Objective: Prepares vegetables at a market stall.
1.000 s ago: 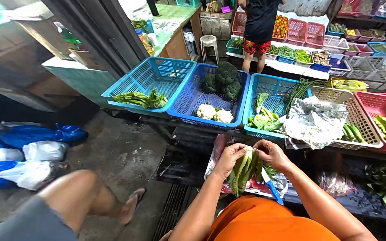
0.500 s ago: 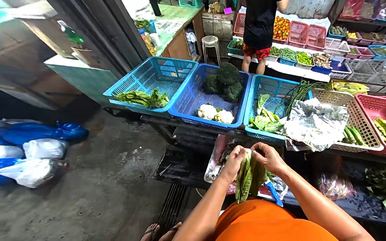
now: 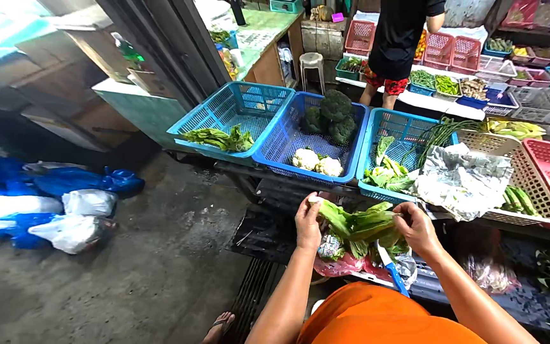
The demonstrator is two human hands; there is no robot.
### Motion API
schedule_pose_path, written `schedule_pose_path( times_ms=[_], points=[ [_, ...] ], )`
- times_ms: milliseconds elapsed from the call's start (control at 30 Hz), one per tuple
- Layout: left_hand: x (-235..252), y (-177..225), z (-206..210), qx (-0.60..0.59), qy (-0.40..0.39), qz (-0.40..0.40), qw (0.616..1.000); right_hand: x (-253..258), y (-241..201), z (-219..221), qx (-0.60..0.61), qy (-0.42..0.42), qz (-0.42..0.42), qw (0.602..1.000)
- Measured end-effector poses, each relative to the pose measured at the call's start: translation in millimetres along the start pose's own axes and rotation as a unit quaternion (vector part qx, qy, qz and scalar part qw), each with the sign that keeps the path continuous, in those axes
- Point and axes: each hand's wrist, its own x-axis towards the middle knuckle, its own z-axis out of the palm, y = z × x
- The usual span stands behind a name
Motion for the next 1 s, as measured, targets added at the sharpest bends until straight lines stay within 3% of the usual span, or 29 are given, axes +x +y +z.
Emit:
schedule_pose_path(
  times_ms=[67, 167, 333, 533, 733, 1000],
  points=[
    [6, 8, -6, -0.026, 0.036, -0.006, 0.999, -3, 9, -4, -0.033, -0.001, -0.002, 0.999],
    [8, 13, -7, -0.046, 0.046, -0.007, 0.998, -2, 14, -5, -0.085, -0.099, 0.029, 0.991],
    [-12, 13, 10, -0.012, -0.090, -0.040, 0.995, 5, -3, 12, -0.019, -0.086, 0.009, 0.996],
    [-31, 7, 35, 0.057, -0.229, -0.026, 0.971, 27, -31, 26, 0.148, -0.133, 0.080, 0.977],
    [-34, 10, 38, 0.110, -0.271, -0.011, 0.956, 33, -34, 33, 0.217, -0.152, 0.136, 0.955],
    [-28, 18, 35, 0.140, -0.306, -0.087, 0.938, 34, -13, 24, 0.203, -0.281, 0.075, 0.935]
  ],
)
